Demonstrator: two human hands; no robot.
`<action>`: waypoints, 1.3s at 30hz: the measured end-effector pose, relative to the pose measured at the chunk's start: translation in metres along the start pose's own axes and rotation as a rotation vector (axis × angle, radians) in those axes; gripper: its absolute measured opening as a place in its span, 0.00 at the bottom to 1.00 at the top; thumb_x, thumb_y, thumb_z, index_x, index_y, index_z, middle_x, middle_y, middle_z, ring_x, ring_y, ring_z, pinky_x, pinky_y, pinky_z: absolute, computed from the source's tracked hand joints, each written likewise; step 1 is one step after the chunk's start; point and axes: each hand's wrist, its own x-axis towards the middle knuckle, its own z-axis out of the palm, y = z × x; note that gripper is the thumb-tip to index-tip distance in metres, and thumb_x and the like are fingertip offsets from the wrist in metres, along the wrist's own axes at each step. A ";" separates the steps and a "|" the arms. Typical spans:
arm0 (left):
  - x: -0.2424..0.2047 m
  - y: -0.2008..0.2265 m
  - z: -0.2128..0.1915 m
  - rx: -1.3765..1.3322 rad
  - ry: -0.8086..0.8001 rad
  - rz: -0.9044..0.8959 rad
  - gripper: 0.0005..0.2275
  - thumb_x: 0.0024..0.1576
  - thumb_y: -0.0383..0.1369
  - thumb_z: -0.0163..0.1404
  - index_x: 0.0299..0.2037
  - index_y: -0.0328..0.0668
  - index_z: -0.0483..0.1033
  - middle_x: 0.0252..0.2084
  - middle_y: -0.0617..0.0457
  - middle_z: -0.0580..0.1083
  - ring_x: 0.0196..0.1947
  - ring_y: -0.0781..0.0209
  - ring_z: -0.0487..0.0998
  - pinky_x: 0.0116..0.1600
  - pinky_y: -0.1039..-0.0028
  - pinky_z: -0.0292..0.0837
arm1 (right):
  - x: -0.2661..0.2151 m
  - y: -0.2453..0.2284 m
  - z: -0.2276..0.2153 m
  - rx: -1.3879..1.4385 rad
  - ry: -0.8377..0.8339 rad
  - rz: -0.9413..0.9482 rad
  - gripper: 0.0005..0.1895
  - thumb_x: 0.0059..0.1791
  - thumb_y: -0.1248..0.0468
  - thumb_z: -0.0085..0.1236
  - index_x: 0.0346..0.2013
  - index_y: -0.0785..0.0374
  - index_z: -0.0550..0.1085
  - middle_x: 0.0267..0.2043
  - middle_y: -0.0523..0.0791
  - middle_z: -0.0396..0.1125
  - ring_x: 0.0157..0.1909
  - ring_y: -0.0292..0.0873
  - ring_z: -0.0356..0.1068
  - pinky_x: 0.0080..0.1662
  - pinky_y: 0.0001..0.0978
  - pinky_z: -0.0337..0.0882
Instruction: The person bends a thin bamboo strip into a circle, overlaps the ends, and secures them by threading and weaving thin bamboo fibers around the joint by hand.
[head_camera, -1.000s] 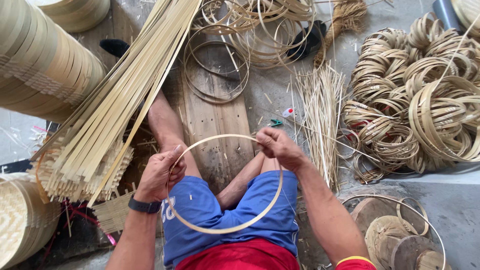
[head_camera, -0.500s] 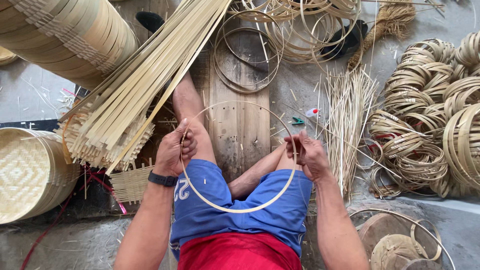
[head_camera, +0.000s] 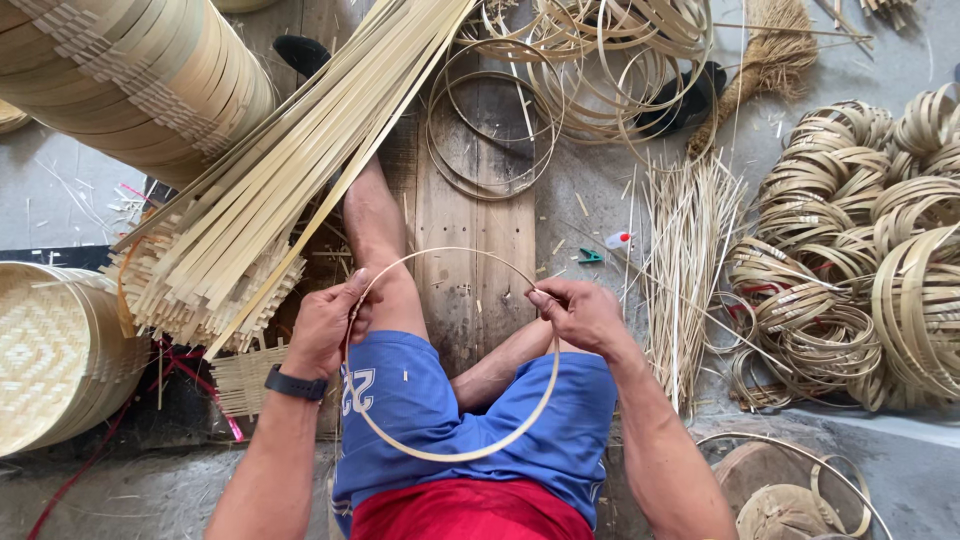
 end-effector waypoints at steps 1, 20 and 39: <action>0.003 0.000 -0.003 0.115 0.078 0.050 0.15 0.61 0.43 0.54 0.39 0.36 0.80 0.27 0.57 0.73 0.23 0.69 0.71 0.26 0.80 0.66 | 0.005 0.001 -0.003 0.063 0.005 -0.004 0.14 0.52 0.51 0.57 0.40 0.56 0.82 0.26 0.41 0.74 0.28 0.36 0.73 0.33 0.29 0.71; 0.089 -0.066 -0.169 1.762 0.664 0.371 0.10 0.59 0.34 0.54 0.47 0.41 0.80 0.49 0.42 0.76 0.51 0.44 0.76 0.59 0.54 0.70 | -0.006 0.075 0.066 0.716 0.264 0.254 0.14 0.54 0.59 0.57 0.38 0.69 0.81 0.27 0.44 0.73 0.24 0.32 0.67 0.30 0.24 0.67; -0.016 -0.028 -0.221 0.911 0.599 0.315 0.12 0.56 0.36 0.63 0.41 0.33 0.83 0.33 0.48 0.81 0.32 0.63 0.80 0.39 0.71 0.75 | -0.005 0.076 0.101 0.741 0.084 0.362 0.14 0.55 0.59 0.55 0.38 0.68 0.80 0.24 0.41 0.69 0.22 0.30 0.61 0.25 0.23 0.61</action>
